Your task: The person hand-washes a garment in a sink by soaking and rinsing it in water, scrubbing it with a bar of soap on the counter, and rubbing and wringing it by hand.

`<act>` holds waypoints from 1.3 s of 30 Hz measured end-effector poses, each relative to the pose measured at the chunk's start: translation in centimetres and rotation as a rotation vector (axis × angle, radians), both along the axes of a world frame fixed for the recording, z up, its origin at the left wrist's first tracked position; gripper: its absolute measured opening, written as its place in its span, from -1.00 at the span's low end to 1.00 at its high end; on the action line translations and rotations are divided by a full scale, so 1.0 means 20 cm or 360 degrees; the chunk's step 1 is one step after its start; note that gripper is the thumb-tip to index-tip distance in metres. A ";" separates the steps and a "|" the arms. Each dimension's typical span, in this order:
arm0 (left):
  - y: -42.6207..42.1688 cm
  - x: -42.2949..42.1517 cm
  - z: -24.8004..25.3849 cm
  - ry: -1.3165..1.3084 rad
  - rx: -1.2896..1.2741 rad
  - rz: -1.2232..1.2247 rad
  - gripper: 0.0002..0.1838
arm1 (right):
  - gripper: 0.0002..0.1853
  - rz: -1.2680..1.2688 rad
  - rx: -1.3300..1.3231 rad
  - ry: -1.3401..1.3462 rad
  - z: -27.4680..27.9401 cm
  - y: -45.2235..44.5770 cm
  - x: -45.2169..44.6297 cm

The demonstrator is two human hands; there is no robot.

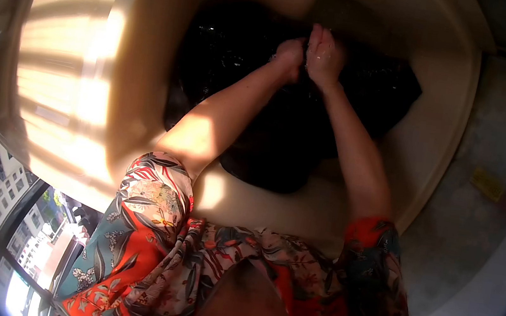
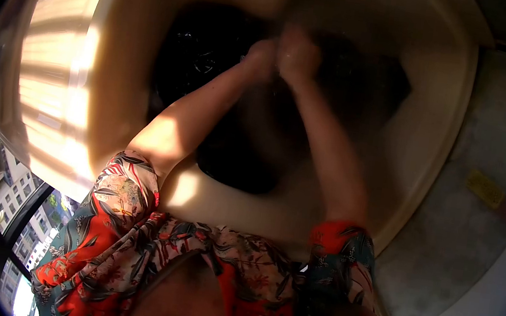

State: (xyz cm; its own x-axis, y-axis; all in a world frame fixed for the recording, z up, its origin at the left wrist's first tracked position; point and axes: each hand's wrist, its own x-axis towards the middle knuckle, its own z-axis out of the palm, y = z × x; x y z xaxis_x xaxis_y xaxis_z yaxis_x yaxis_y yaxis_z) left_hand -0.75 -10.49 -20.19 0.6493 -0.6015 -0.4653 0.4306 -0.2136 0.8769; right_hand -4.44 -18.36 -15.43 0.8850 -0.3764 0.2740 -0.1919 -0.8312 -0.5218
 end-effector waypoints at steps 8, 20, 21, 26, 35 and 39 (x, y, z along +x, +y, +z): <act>-0.06 0.11 0.42 0.0273 -0.0156 0.0251 -0.45 | -0.69 0.0061 -0.0499 0.0024 -0.16 -0.76 0.06; 0.06 0.21 0.16 -0.0173 0.0180 -0.0518 -0.36 | -0.58 -0.0318 0.0221 0.1023 0.06 -0.83 -0.07; 0.13 0.25 0.27 0.0160 -0.0010 -0.0241 -0.41 | -0.59 -0.0399 0.0319 0.0890 0.06 -0.84 -0.07; 0.07 0.24 0.07 0.0150 -0.0371 -0.0041 -0.62 | -0.60 0.0160 0.0222 0.0346 0.20 -0.15 -0.02; -0.02 0.09 0.25 -0.0526 -0.0115 -0.0539 -0.49 | -0.56 -0.0356 -0.0356 0.0536 -0.06 -0.64 0.06; 0.07 0.18 0.33 -0.0001 -0.0114 -0.0461 -0.27 | -0.25 -0.0665 0.1022 0.0385 0.24 -0.94 -0.04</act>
